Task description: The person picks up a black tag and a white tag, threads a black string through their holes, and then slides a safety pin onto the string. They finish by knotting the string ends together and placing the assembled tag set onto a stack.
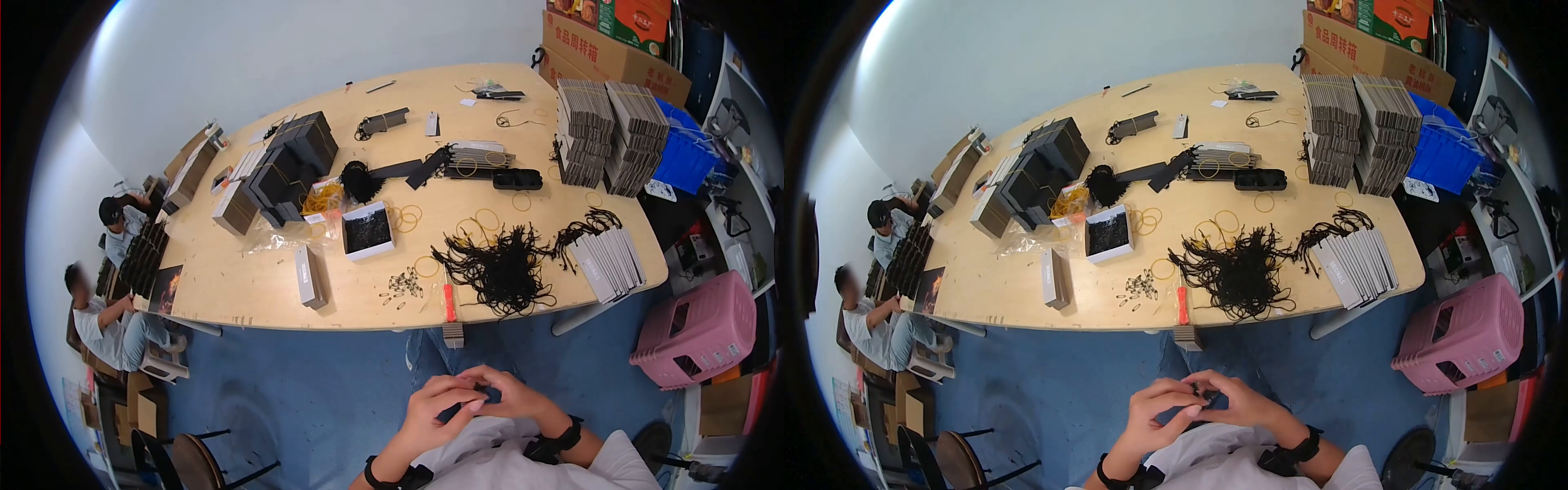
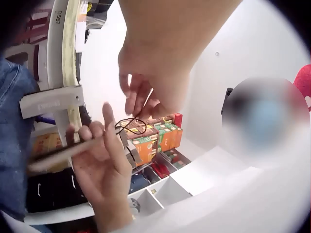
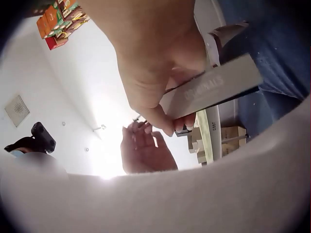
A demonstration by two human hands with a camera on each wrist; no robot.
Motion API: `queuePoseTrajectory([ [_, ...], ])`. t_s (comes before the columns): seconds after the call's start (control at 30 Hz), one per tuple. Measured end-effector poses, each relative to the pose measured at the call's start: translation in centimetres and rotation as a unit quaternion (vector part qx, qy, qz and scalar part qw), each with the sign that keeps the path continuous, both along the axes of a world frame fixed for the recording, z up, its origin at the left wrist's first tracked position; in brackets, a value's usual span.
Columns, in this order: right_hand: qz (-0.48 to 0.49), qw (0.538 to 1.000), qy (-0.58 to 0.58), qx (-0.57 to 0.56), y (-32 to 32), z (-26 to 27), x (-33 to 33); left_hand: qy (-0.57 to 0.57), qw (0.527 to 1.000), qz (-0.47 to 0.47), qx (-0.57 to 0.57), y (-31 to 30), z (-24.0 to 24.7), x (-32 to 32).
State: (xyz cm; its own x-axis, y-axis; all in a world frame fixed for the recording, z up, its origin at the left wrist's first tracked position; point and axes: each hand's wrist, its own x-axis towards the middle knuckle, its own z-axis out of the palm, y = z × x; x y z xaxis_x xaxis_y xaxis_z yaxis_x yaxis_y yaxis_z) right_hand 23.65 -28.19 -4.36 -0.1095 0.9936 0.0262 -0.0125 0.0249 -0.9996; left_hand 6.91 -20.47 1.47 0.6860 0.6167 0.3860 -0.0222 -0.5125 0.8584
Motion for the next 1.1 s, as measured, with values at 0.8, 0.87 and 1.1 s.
queuePoseTrajectory([
  [0.8,-0.446,0.748,-0.482,0.094,-1.7,4.0,9.5,-0.069,0.978,-0.125,-0.154,3.0,-3.0,4.3],
  [0.87,-0.425,0.731,-0.524,0.107,-1.7,4.3,11.1,-0.074,0.976,-0.165,-0.124,2.5,-3.1,6.9],
  [1.1,-0.542,0.602,-0.586,-0.009,-0.3,2.5,14.5,-0.007,0.990,-0.133,-0.047,1.7,-3.5,7.6],
])
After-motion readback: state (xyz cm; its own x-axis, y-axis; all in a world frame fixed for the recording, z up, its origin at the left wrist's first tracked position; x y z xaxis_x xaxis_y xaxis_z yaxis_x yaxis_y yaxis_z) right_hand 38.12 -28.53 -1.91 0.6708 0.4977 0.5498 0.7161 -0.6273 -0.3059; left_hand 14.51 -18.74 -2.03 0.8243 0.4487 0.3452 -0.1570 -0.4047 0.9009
